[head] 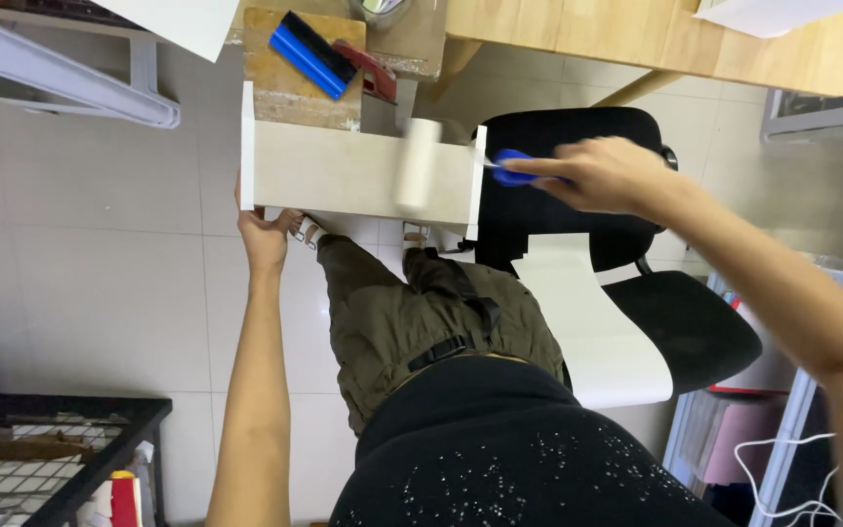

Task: Applying white adhesive paper to a rectangular board, including cutting the paper to size and smoothing it with a tool.

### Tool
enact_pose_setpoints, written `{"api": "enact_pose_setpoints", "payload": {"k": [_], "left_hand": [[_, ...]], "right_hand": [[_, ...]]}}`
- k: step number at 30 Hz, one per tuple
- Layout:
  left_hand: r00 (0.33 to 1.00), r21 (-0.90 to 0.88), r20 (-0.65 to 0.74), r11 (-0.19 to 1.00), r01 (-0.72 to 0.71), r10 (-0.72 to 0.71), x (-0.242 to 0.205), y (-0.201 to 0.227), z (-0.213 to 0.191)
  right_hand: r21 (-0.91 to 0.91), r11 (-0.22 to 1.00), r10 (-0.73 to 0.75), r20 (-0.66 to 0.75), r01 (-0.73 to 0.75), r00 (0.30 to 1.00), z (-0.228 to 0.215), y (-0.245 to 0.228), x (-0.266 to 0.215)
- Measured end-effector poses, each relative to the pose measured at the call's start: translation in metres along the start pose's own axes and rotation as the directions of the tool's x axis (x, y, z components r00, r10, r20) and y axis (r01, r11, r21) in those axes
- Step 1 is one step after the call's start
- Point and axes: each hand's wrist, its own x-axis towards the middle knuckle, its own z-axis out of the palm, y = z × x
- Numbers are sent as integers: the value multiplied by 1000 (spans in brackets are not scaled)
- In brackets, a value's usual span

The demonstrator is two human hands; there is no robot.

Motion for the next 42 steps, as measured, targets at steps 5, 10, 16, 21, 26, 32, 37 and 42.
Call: {"api": "enact_pose_setpoints", "payload": {"k": [5,10,16,21,26,32,37,42], "left_hand": [[999,6,34,1000,-19,19,1,2,-2],[998,19,54,1000,8,-9,2,5,-3],[995,94,92,995,33,-42,3,25,-4],[994,146,98,988,41,-56,4,22,-6],[993,118,111,993,26,-39,3,44,-3],[995,118,96,993,8,-20,7,60,-3],[995,122,102,993,5,-17,5,65,-2],[994,124,103,992,26,-39,2,71,-1]], "right_hand": [[170,985,-30,-72,42,997,-11,-40,51],[632,773,250,-214,-61,944,20,-79,-18],[731,499,797,-176,-465,577,85,-202,-43],[713,354,893,-65,-606,445,95,-237,1],[658,369,905,-95,-656,414,93,-245,9],[601,323,918,-12,-731,397,104,-294,-36],[590,371,913,-89,-717,399,104,-275,-4],[608,316,924,-24,-728,381,107,-301,-18]]}}
